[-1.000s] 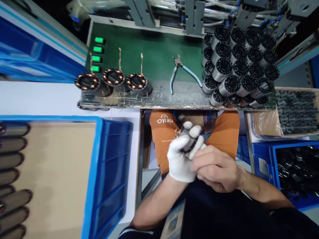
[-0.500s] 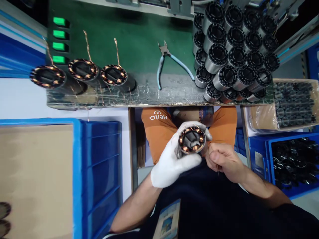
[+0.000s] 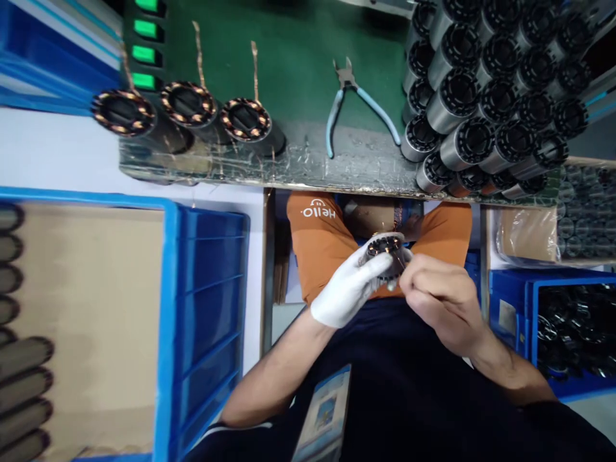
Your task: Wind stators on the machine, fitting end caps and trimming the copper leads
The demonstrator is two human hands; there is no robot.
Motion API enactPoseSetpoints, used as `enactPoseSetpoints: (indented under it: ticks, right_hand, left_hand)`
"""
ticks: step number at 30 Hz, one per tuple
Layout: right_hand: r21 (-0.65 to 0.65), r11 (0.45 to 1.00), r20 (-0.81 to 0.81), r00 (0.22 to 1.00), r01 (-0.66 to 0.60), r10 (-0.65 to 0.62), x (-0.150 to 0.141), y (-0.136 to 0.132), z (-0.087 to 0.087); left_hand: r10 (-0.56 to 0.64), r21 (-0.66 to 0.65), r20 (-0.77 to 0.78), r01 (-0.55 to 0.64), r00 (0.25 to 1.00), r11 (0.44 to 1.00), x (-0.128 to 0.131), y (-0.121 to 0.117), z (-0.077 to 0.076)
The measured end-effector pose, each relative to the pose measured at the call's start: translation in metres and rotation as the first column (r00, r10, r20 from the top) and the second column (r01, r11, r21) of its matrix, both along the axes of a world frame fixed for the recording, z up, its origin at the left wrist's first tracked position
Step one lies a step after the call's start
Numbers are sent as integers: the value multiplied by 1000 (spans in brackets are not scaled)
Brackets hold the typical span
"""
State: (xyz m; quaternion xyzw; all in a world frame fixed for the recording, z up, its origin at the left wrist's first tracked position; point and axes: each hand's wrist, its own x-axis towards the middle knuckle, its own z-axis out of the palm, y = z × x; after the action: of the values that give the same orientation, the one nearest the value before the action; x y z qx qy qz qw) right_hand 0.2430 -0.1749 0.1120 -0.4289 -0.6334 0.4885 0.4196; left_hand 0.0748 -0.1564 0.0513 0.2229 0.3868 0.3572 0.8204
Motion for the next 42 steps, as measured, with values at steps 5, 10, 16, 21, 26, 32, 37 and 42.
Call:
enactPoseSetpoints:
  ticks: [5,10,16,21,26,32,37,42]
  right_hand:
    - [70,980,211,963,-187,169,-3,-24,-45]
    - [-39,966,189,948,-255,258,35,-30,-40]
    - [-263,964,23,999,29,-24,28,15,-13]
    - [-169,985,-78,996,32,-46,7,31,-16]
    - [-70,992,2,995,102,-102,13,21,-17]
    - [2,963,61,961,271,-271,46,23,-4]
    - [426,903,452,877,-54,-161,53,17,16]
    - [401,812,705,709,-425,23,55,10,8]
  left_hand:
    - [234,-183,-6,-232,972,955,5,-3,-22]
    - [309,263,-254,-242,916,934,-3,8,-2]
    - [243,627,-541,194,805,754,-25,7,42]
    - [242,628,-623,291,744,722,-16,-12,34]
    - [570,841,-477,159,669,518,-3,-27,10]
    - [507,866,-414,157,756,474,-17,-13,21]
    - [402,823,-503,282,765,492,-22,-2,43]
    - [374,734,-674,522,637,435,-22,-7,39]
